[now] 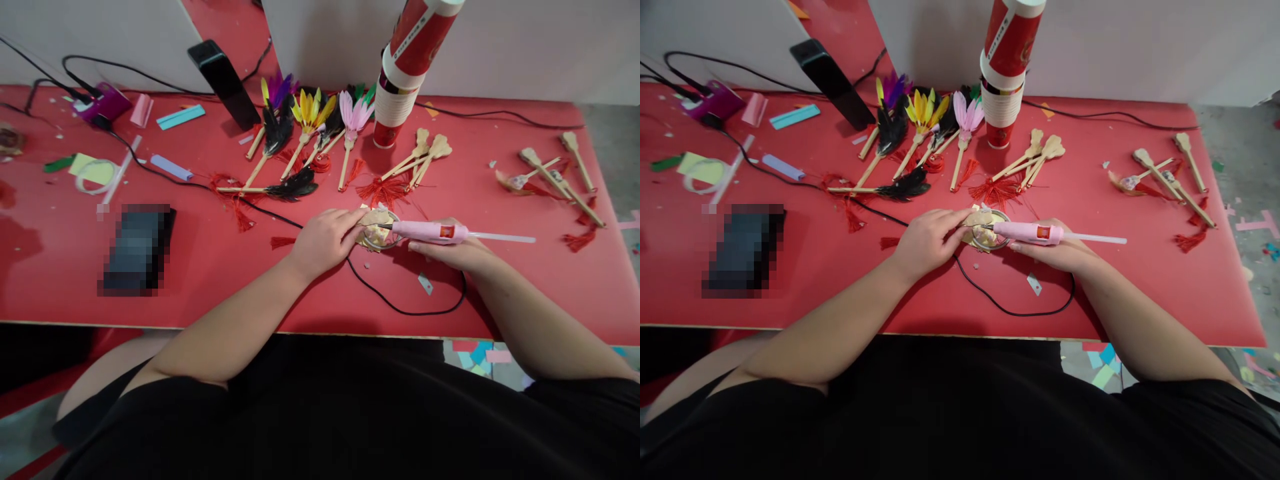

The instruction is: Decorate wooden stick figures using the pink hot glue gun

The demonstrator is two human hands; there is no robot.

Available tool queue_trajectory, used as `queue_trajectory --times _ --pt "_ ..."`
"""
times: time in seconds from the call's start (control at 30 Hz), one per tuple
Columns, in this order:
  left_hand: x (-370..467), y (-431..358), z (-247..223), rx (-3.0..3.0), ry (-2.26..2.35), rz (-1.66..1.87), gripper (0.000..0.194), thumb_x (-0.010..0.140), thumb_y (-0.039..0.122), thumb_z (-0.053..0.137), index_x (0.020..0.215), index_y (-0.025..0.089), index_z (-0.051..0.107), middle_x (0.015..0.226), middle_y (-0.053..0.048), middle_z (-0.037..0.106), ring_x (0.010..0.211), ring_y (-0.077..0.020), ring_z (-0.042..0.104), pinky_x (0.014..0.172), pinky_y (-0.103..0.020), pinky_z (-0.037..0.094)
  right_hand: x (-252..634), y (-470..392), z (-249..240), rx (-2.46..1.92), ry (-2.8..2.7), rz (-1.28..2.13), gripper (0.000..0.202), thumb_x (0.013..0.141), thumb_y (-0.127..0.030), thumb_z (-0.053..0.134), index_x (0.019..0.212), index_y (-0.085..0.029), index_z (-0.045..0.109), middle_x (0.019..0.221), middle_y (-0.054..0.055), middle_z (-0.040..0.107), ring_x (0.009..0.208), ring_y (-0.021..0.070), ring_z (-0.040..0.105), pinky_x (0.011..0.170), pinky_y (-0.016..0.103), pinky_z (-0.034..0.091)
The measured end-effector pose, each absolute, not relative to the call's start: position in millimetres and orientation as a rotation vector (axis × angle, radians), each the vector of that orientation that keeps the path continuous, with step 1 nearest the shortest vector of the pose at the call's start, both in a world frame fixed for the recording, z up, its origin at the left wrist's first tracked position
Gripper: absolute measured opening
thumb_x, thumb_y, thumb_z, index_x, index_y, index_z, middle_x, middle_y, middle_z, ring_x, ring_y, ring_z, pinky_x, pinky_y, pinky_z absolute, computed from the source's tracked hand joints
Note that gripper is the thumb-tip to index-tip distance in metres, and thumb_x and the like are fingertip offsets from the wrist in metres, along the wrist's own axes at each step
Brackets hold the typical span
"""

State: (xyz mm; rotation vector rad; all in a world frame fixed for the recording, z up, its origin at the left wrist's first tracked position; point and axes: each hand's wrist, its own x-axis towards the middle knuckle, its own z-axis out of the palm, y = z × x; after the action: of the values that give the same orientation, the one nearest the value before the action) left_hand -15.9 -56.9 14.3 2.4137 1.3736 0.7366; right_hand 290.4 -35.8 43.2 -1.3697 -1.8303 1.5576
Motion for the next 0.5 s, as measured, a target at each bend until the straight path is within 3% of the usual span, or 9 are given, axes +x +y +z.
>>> queue_trajectory --times 0.2,0.33,0.5 --pt "-17.9 -54.7 15.0 2.381 1.365 0.700 0.051 0.117 0.051 0.046 0.136 0.017 0.078 0.111 -0.013 0.084 0.103 -0.0258 0.076 0.093 -0.039 0.056 290.4 -35.6 44.8 -1.346 -1.863 1.496 0.050 0.087 -0.057 0.089 0.121 -0.021 0.088 0.072 0.001 0.070 0.058 0.0148 0.053 0.053 0.030 0.043" --pt "-18.2 -55.3 17.9 2.412 1.409 0.640 0.055 0.117 0.057 0.044 0.140 0.021 0.078 0.099 -0.010 0.082 0.095 -0.0243 0.073 0.083 -0.036 0.052 289.8 -37.4 46.4 -1.397 -1.801 1.423 0.047 0.088 -0.058 0.087 0.116 -0.021 0.088 0.065 0.000 0.064 0.055 0.0160 0.053 0.051 0.031 0.042" --pt "-18.6 -56.4 18.9 2.447 1.449 0.631 0.055 0.117 0.059 0.042 0.142 0.026 0.078 0.098 -0.008 0.081 0.093 -0.0230 0.070 0.078 -0.035 0.048 288.9 -38.0 45.8 -1.414 -1.823 1.419 0.041 0.088 -0.057 0.088 0.109 -0.022 0.088 0.064 0.000 0.064 0.055 0.0168 0.055 0.049 0.031 0.043"
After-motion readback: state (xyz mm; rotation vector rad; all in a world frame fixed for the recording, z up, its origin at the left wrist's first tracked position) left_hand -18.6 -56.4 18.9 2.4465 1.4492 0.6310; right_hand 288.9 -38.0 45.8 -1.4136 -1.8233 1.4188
